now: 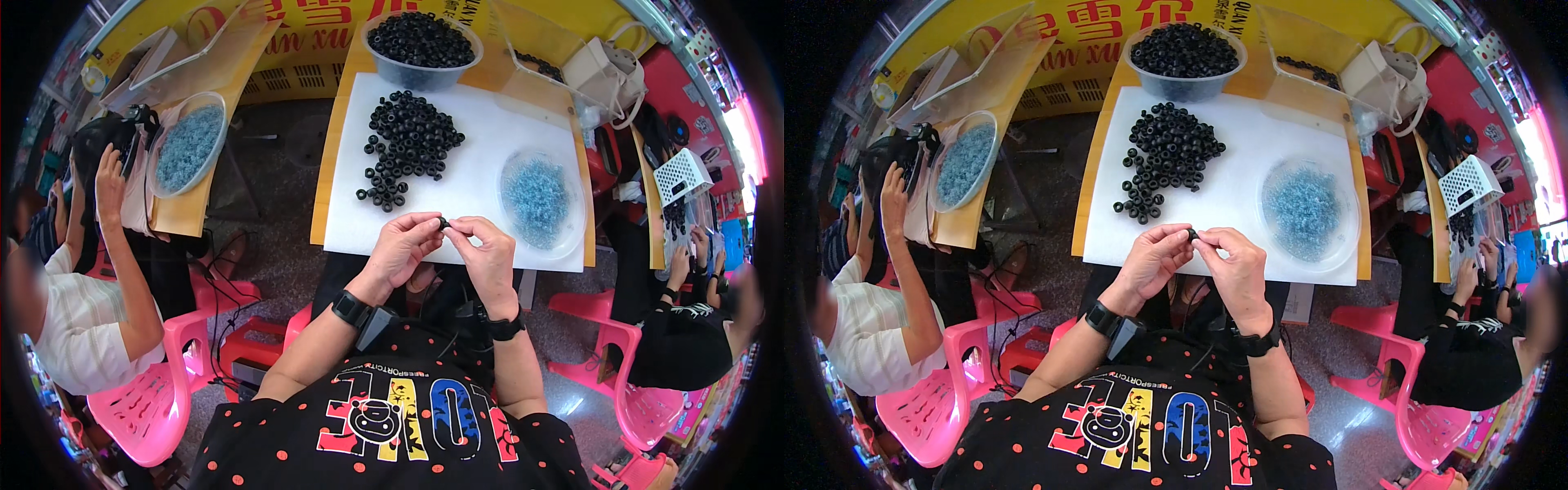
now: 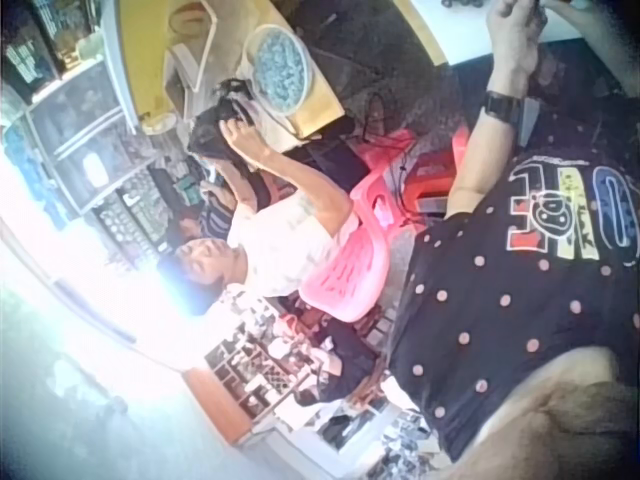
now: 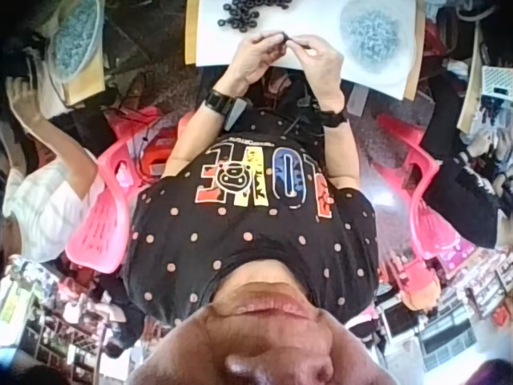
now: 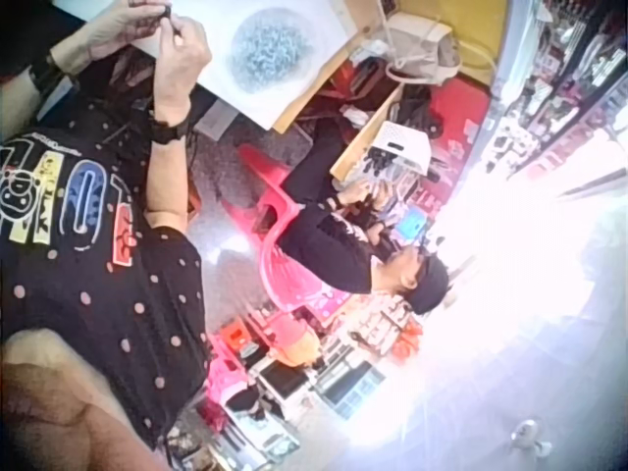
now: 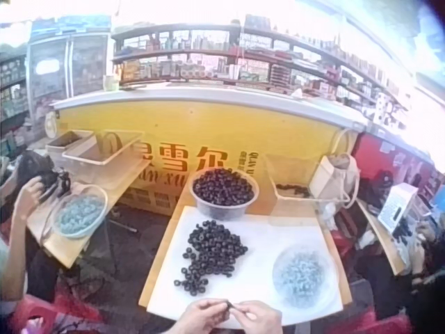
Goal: Assembling small blue beads into black round components.
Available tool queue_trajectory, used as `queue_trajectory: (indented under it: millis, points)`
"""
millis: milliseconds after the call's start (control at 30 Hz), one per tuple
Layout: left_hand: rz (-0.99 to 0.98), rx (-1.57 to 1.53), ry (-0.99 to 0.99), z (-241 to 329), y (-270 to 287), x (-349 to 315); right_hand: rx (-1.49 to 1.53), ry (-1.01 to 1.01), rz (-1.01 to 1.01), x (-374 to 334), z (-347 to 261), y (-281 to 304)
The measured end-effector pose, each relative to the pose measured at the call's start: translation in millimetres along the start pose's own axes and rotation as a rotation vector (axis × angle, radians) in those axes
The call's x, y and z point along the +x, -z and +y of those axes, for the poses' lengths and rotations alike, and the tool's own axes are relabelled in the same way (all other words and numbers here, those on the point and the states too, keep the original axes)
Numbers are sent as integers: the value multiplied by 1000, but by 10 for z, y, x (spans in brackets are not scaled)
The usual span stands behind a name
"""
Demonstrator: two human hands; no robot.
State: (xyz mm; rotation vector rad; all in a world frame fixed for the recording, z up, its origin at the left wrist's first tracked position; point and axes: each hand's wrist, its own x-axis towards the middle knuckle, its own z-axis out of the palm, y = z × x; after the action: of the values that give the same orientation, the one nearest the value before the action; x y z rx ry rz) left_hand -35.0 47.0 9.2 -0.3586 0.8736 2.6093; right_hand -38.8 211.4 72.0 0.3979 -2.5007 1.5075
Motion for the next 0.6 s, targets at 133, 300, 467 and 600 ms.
queue_trajectory:
  millis: [133, 300, 467, 600]
  points:
    - [1, 18, -14, 12, 21, 28, -40, 22, -20, 37, -6, -3]
    - [-3, 32, -61, -74, 120, 78, -71, 21, -50, 37, 9, -26]
    - [49, 172, 5, -113, 56, 49, -146, -124, -104, -36, 98, 51]
    - [-70, 62, 22, -66, 56, -21, 223, -306, -133, -43, 216, 7]
